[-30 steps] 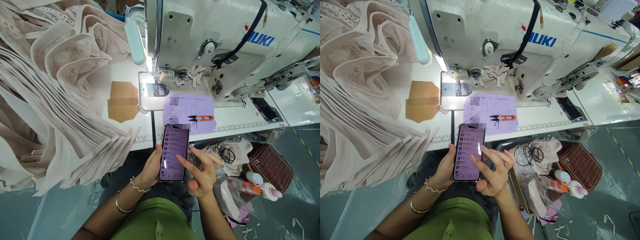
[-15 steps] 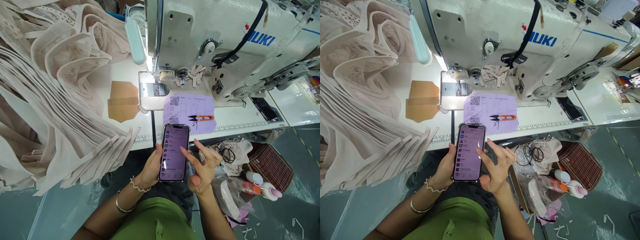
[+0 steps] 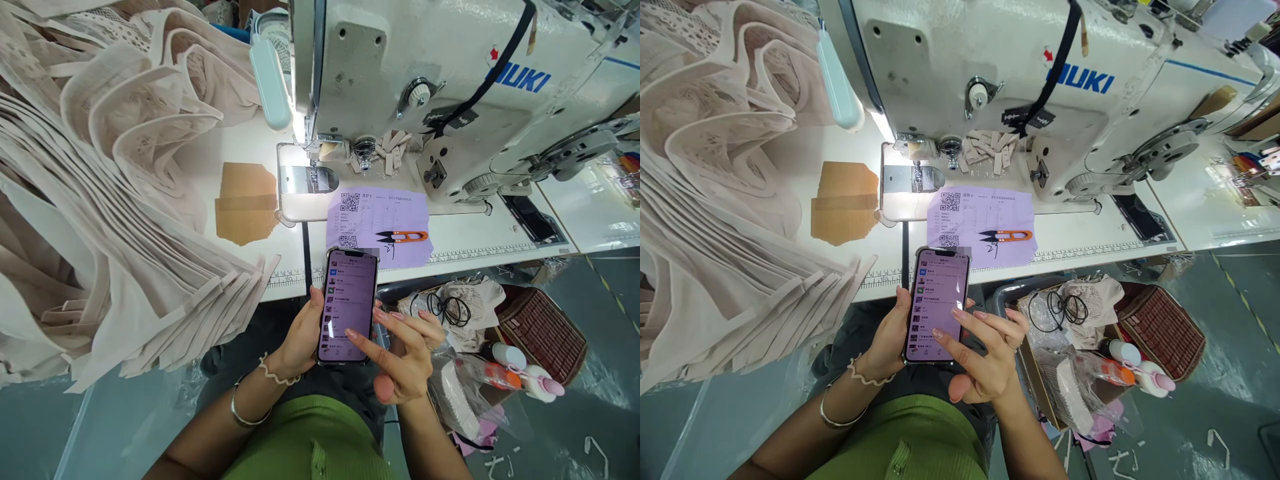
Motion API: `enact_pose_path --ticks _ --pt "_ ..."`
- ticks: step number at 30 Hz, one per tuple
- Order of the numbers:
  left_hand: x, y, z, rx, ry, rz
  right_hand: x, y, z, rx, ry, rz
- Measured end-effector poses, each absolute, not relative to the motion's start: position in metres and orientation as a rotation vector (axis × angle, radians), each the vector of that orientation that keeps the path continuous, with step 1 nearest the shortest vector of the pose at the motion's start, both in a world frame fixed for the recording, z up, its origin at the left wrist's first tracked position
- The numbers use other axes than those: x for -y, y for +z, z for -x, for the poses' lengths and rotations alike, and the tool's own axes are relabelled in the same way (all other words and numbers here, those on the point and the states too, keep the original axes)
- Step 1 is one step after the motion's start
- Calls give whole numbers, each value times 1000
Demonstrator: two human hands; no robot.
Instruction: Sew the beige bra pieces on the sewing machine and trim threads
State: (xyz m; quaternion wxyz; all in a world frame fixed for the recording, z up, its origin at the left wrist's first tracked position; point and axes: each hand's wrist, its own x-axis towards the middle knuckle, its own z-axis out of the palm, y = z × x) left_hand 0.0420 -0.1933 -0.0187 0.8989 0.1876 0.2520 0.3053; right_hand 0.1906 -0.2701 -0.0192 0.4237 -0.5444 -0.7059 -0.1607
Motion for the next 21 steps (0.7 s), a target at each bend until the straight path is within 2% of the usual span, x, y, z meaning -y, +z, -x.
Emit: enact_pose_path --ticks 15,21 --pt "189 -16 -39 -408 602 -368 279 -27 -193 1523 -611 1273" --pt "190 -18 -39 -438 610 -353 286 -31 -193 1583 -570 1278"
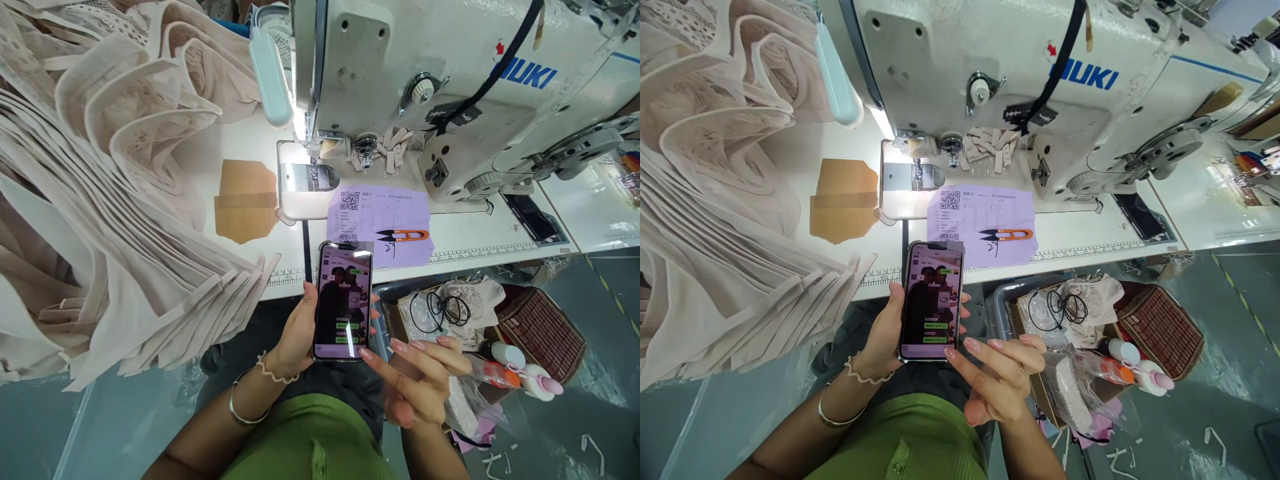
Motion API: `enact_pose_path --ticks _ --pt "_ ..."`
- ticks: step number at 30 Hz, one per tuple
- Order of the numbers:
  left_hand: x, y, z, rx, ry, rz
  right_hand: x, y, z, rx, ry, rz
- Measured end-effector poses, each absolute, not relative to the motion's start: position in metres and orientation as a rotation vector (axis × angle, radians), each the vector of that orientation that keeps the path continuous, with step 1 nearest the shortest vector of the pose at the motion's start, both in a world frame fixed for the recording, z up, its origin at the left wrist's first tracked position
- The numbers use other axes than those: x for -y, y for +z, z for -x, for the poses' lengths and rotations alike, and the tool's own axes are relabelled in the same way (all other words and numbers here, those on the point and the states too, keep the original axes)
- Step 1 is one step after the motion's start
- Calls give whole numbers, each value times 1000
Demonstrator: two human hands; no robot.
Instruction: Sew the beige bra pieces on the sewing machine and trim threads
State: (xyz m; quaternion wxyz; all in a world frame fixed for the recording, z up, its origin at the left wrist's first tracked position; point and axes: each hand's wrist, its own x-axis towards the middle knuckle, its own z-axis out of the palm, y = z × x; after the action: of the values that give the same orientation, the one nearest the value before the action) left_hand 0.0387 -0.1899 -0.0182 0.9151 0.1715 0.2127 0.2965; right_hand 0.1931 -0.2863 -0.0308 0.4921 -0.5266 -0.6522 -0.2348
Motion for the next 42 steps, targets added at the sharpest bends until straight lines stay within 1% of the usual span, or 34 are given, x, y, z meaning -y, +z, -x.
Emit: enact_pose_path --ticks 4,12,18,26,35,42 --pt "190 -19 -39 -439 588 -354 290 -30 -192 1627 -541 1365" --pt "194 -18 -41 -598 620 -383 275 -34 -191 1507 -611 1339" --pt "194 -20 -40 -553 622 -406 261 -37 -194 1462 -661 1291" --pt "195 -21 -39 -559 635 -393 263 -36 -190 1504 -577 1355" --pt "196 -21 -41 -613 671 -374 264 -28 -191 1581 -485 1534" --pt "194 -23 -38 -493 609 -396 276 -33 -189 1510 -620 1356"
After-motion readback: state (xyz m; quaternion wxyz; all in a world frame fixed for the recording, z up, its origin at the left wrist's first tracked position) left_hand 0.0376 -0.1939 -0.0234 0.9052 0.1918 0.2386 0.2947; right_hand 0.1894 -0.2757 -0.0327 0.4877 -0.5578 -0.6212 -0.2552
